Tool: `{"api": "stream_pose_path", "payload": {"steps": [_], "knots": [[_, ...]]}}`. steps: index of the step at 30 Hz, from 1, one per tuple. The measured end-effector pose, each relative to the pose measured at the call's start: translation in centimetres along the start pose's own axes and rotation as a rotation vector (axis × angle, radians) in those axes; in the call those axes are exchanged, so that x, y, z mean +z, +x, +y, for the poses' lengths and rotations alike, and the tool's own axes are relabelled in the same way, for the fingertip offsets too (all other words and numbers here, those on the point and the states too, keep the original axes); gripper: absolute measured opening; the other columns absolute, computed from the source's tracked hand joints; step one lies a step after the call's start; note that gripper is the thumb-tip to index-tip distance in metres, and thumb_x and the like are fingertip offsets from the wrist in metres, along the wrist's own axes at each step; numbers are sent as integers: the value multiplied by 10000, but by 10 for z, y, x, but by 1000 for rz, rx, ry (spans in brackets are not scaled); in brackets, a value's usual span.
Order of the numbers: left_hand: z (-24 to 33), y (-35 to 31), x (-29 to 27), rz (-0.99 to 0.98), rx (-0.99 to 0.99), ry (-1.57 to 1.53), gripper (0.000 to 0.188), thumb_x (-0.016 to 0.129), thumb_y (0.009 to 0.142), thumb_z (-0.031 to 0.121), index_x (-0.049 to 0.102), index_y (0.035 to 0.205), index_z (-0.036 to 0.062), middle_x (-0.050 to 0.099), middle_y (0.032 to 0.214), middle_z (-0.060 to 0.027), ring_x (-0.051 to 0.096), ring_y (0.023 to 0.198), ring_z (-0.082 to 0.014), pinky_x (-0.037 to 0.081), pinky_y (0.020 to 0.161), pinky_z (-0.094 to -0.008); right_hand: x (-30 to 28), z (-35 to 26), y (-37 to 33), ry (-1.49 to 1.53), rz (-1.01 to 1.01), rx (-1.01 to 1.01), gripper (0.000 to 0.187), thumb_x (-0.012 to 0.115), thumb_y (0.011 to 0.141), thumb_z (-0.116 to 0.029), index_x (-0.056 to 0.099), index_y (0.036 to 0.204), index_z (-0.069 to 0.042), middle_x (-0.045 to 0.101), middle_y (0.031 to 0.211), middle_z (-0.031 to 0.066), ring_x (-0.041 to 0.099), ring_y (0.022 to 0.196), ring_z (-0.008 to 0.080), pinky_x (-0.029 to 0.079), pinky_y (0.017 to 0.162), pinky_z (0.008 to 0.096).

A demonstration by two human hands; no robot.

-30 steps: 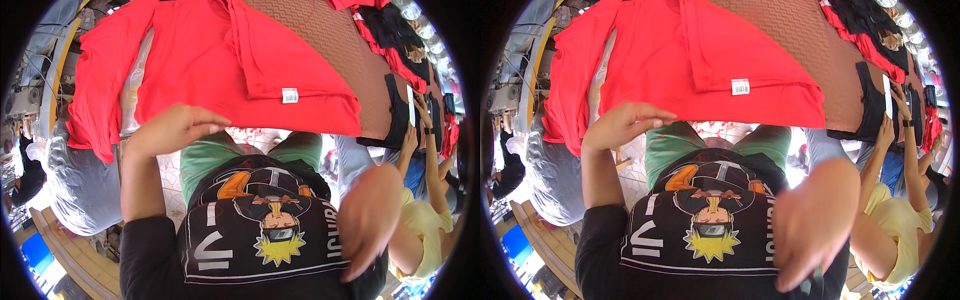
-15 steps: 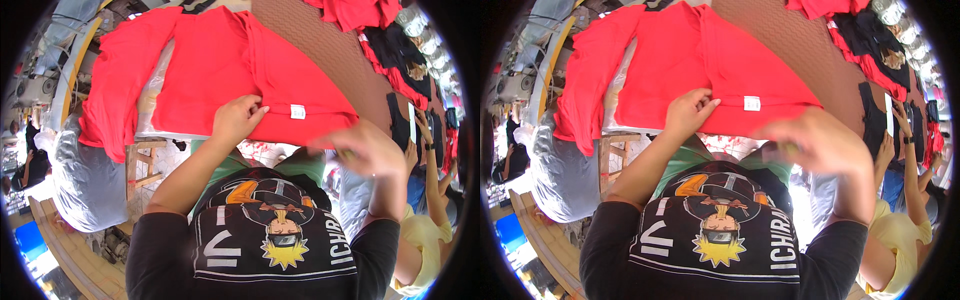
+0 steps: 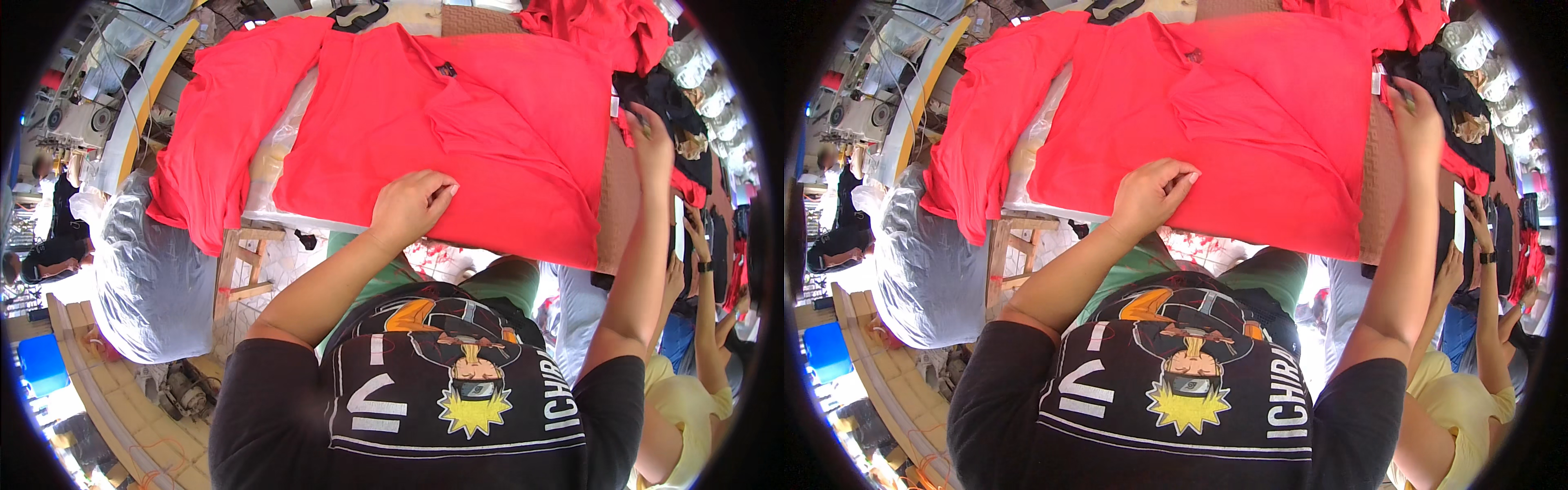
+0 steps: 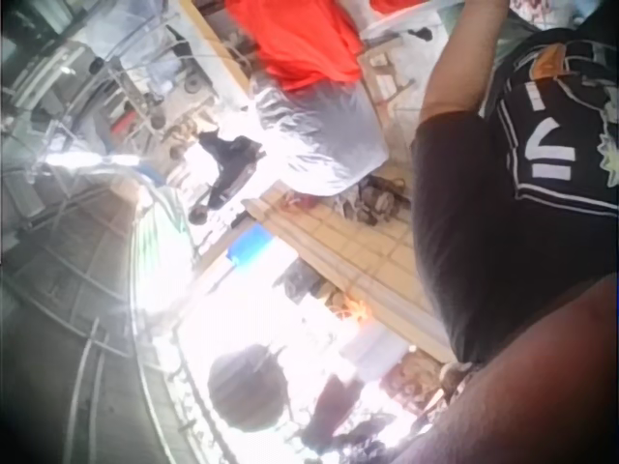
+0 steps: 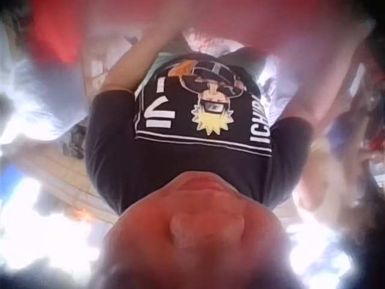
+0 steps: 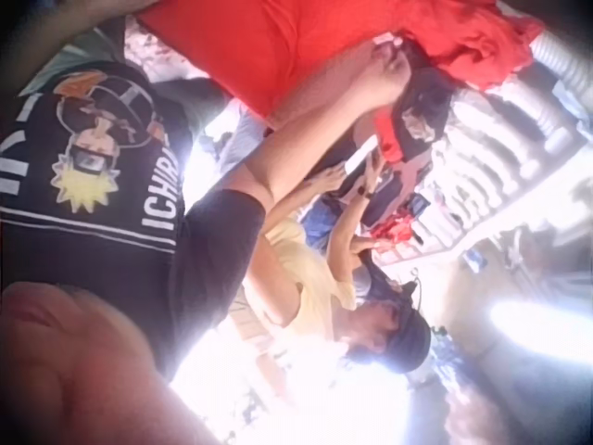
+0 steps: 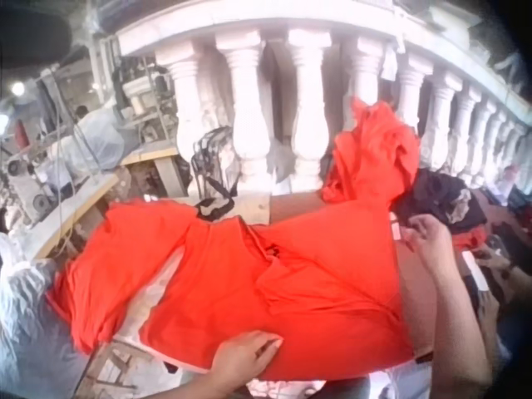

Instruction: The person uses small shears to cut and remove tags and labels from red and black t-shirts laid out on a table.

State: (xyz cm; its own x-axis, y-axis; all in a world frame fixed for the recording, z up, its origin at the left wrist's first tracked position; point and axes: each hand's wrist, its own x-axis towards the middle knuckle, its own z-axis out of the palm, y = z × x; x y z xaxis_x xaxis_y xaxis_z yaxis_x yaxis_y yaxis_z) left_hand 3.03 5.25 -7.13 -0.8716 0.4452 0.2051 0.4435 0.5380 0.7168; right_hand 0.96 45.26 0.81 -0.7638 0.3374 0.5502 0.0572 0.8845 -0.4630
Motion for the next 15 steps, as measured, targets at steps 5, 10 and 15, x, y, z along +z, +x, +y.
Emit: {"api": "stream_pose_path", "payload": {"steps": [5, 10, 15], "knots": [[-40, 21, -28, 239, -19, -177, 164, 643, 889, 182, 701, 1002, 77, 689, 957, -143, 674, 898, -283, 523, 789, -332, -31, -10, -40, 181, -74, 143, 283, 653, 910, -247, 677, 1090, -30, 648, 849, 20, 546, 787, 72, 444, 744, 227], [-96, 24, -82, 453, -230, 160, 185, 693, 827, 133, 711, 1005, 84, 686, 977, -118, 667, 848, -251, 525, 763, -352, -14, -54, -81, 221, -202, 150, 217, 654, 912, -196, 685, 1021, -11, 636, 786, 32, 530, 755, 52, 448, 696, 236], [-105, 22, -77, 470, -255, 312, 189, 710, 815, 163, 716, 992, 97, 656, 990, -96, 650, 767, -239, 518, 730, -358, 1, -86, -86, 219, -255, 158, 207, 659, 902, -181, 682, 1015, -9, 686, 820, 78, 603, 774, 93, 478, 728, 262]]}}
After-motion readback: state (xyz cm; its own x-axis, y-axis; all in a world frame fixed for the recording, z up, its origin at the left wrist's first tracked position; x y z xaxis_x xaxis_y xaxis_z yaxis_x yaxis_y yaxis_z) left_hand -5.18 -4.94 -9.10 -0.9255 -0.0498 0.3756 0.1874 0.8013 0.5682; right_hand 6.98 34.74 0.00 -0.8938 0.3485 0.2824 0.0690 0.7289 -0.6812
